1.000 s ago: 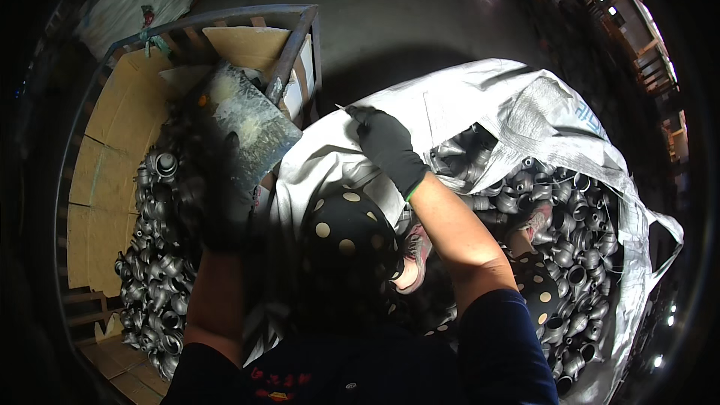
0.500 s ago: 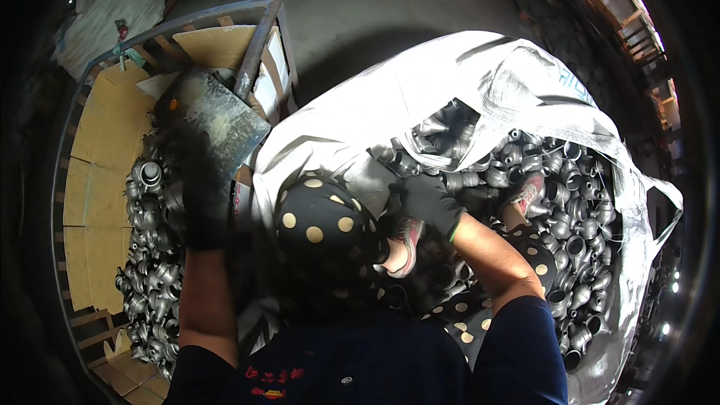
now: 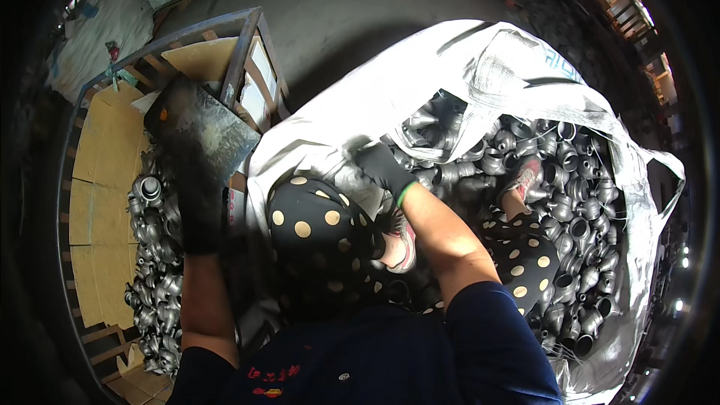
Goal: The person scrapes metal pipe fittings using a scraper, spreads paste from a metal plate onto a container frame, and continues scraping and rotating additional metal fittings.
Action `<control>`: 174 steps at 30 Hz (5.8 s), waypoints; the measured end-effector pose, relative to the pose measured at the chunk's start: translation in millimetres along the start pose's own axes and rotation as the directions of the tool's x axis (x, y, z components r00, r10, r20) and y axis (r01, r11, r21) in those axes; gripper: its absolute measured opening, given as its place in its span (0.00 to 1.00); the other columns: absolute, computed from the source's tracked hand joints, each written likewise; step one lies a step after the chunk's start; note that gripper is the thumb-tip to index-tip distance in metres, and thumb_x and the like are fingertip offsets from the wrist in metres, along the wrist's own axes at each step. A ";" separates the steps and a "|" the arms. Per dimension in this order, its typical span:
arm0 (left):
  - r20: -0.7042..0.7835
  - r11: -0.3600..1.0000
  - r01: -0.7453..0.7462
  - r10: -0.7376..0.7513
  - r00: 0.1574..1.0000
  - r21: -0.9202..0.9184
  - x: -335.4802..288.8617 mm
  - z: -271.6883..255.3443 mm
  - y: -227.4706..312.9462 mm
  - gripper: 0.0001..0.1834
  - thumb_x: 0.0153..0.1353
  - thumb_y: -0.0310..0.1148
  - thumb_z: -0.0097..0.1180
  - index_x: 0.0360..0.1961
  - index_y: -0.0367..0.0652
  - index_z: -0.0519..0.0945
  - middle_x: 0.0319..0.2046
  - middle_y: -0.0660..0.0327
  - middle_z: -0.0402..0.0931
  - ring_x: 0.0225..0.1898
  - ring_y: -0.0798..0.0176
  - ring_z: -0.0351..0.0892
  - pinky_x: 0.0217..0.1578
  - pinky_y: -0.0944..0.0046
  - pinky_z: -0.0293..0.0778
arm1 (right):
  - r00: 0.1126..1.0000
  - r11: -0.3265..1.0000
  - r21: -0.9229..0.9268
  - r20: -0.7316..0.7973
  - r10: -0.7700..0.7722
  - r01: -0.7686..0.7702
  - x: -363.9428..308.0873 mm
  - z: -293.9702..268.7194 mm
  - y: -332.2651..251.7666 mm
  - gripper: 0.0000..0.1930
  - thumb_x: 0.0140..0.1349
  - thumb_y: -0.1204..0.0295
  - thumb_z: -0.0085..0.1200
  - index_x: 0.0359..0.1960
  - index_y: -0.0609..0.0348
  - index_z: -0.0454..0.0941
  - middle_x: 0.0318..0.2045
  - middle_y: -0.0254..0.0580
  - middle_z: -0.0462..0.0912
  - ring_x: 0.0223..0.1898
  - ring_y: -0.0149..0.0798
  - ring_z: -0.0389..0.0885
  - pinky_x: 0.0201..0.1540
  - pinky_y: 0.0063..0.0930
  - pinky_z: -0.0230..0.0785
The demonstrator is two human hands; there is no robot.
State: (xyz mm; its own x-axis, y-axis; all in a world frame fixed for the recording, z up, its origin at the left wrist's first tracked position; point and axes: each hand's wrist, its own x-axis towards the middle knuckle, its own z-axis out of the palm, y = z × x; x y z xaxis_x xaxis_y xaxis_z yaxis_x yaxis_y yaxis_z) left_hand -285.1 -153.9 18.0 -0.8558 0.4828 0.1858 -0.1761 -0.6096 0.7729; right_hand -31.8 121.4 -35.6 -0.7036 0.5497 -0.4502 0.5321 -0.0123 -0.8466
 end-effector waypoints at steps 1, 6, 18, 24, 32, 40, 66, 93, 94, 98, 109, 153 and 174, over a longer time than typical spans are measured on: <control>-0.004 0.998 -0.008 0.008 1.000 -0.057 1.7 -0.8 -2.7 0.25 0.77 0.37 0.39 0.71 0.41 0.60 0.66 0.57 0.65 0.63 0.62 0.68 0.67 0.60 0.63 | 0.956 0.736 -0.610 0.203 -0.213 0.293 -3.6 -6.7 24.3 0.09 0.61 0.67 0.54 0.30 0.58 0.83 0.19 0.40 0.82 0.20 0.37 0.82 0.23 0.31 0.72; 0.133 0.923 -0.142 0.100 0.986 0.359 0.8 29.1 8.8 0.29 0.70 0.31 0.53 0.69 0.39 0.62 0.64 0.54 0.68 0.61 0.61 0.70 0.63 0.61 0.66 | 0.681 0.385 -0.673 0.246 -0.689 0.632 -79.2 -46.1 109.6 0.10 0.56 0.69 0.58 0.37 0.58 0.83 0.27 0.44 0.85 0.26 0.43 0.84 0.32 0.36 0.75; 0.364 0.755 0.649 -0.632 0.684 0.091 -110.2 180.8 -19.2 0.15 0.63 0.20 0.56 0.51 0.31 0.79 0.45 0.57 0.81 0.48 0.65 0.82 0.52 0.67 0.77 | 0.974 0.810 0.561 -0.222 -0.053 0.171 -241.3 -54.3 -21.2 0.17 0.64 0.70 0.56 0.54 0.60 0.80 0.28 0.27 0.80 0.25 0.24 0.73 0.28 0.15 0.64; 0.437 0.648 0.738 -0.728 0.528 0.188 -137.4 195.8 -54.9 0.21 0.62 0.18 0.56 0.57 0.35 0.76 0.48 0.60 0.80 0.46 0.68 0.80 0.50 0.68 0.75 | 0.944 0.856 0.493 -0.330 0.021 0.154 -269.5 -35.2 -31.5 0.11 0.63 0.73 0.59 0.46 0.63 0.82 0.23 0.24 0.74 0.24 0.18 0.67 0.26 0.14 0.57; 0.429 0.709 0.664 -0.690 0.583 0.236 -155.1 214.2 -57.3 0.15 0.61 0.17 0.57 0.50 0.36 0.80 0.43 0.61 0.82 0.46 0.68 0.81 0.51 0.69 0.77 | 0.900 0.934 0.231 -0.403 -0.164 0.274 -278.8 -41.1 -0.2 0.19 0.63 0.76 0.58 0.56 0.68 0.77 0.43 0.43 0.84 0.46 0.29 0.79 0.50 0.26 0.71; 0.405 0.756 0.602 -0.650 0.644 0.257 -162.4 215.3 -59.2 0.13 0.62 0.19 0.58 0.49 0.35 0.81 0.41 0.61 0.82 0.43 0.70 0.81 0.48 0.70 0.76 | 0.765 0.919 -0.054 -0.537 -0.355 0.389 -285.6 -52.7 1.4 0.23 0.65 0.79 0.48 0.63 0.65 0.71 0.50 0.51 0.79 0.49 0.40 0.79 0.54 0.28 0.70; 0.373 0.736 0.511 -0.670 0.641 0.444 -187.5 227.1 -31.4 0.12 0.62 0.20 0.59 0.47 0.34 0.80 0.40 0.59 0.83 0.42 0.69 0.82 0.48 0.67 0.78 | 0.707 0.861 -0.423 -0.514 -0.485 0.283 -274.8 -48.3 -22.5 0.24 0.57 0.76 0.57 0.58 0.44 0.80 0.32 0.47 0.84 0.30 0.47 0.83 0.35 0.35 0.76; 0.109 0.848 0.432 -0.483 0.869 0.307 -162.3 149.5 15.4 0.25 0.62 0.22 0.58 0.60 0.36 0.70 0.47 0.59 0.77 0.48 0.64 0.77 0.51 0.63 0.75 | 0.783 0.679 -0.563 -0.086 -0.616 0.472 -183.9 17.3 -74.9 0.17 0.62 0.73 0.51 0.53 0.52 0.80 0.28 0.47 0.81 0.30 0.49 0.81 0.33 0.41 0.73; 0.082 0.838 0.430 -0.481 0.873 0.336 -161.5 144.4 18.0 0.24 0.63 0.22 0.58 0.60 0.36 0.70 0.47 0.58 0.77 0.48 0.64 0.77 0.51 0.63 0.76 | 0.784 0.660 -0.575 -0.051 -0.619 0.483 -179.0 23.3 -78.2 0.17 0.63 0.73 0.51 0.54 0.52 0.80 0.29 0.47 0.81 0.31 0.49 0.81 0.33 0.41 0.73; 0.038 0.796 0.577 -0.592 0.805 0.185 -162.2 132.9 25.7 0.15 0.68 0.25 0.55 0.55 0.37 0.76 0.46 0.59 0.79 0.47 0.65 0.79 0.48 0.62 0.78 | 0.782 0.616 -0.620 -0.004 -0.623 0.487 -167.8 40.7 -84.5 0.19 0.64 0.72 0.51 0.57 0.49 0.78 0.29 0.47 0.81 0.32 0.49 0.82 0.36 0.41 0.76; -0.131 0.788 0.596 -0.582 0.803 0.153 -174.5 119.0 28.8 0.21 0.64 0.22 0.57 0.58 0.31 0.71 0.47 0.53 0.77 0.51 0.61 0.78 0.56 0.61 0.75 | 0.788 0.601 -0.629 0.032 -0.614 0.494 -176.6 61.5 -70.9 0.18 0.64 0.67 0.52 0.56 0.42 0.80 0.35 0.47 0.85 0.30 0.49 0.84 0.35 0.43 0.76; -0.059 0.827 0.555 -0.552 0.832 0.086 -178.3 109.2 17.0 0.14 0.68 0.24 0.54 0.53 0.34 0.77 0.45 0.58 0.80 0.44 0.64 0.81 0.46 0.63 0.79 | 0.728 0.262 -0.777 0.333 -0.599 0.572 -125.3 48.5 -105.2 0.20 0.65 0.65 0.55 0.59 0.30 0.78 0.48 0.36 0.85 0.38 0.43 0.86 0.40 0.34 0.80; -0.067 0.758 0.616 -0.618 0.783 0.213 -170.2 108.2 28.2 0.14 0.68 0.26 0.56 0.53 0.36 0.76 0.43 0.58 0.80 0.44 0.65 0.81 0.45 0.63 0.79 | 0.490 0.069 -0.671 0.463 -0.738 0.738 -115.1 50.7 -92.7 0.23 0.62 0.69 0.52 0.59 0.27 0.77 0.44 0.32 0.83 0.35 0.40 0.85 0.37 0.32 0.78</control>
State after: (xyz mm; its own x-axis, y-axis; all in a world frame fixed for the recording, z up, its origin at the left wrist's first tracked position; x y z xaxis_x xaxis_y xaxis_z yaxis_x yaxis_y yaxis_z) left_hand -91.7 -185.3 73.8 -0.5945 0.7124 -0.3730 -0.5573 -0.0306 0.8298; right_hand -24.0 16.9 80.4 -0.9559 -0.1083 0.2731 -0.1665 0.9656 -0.1998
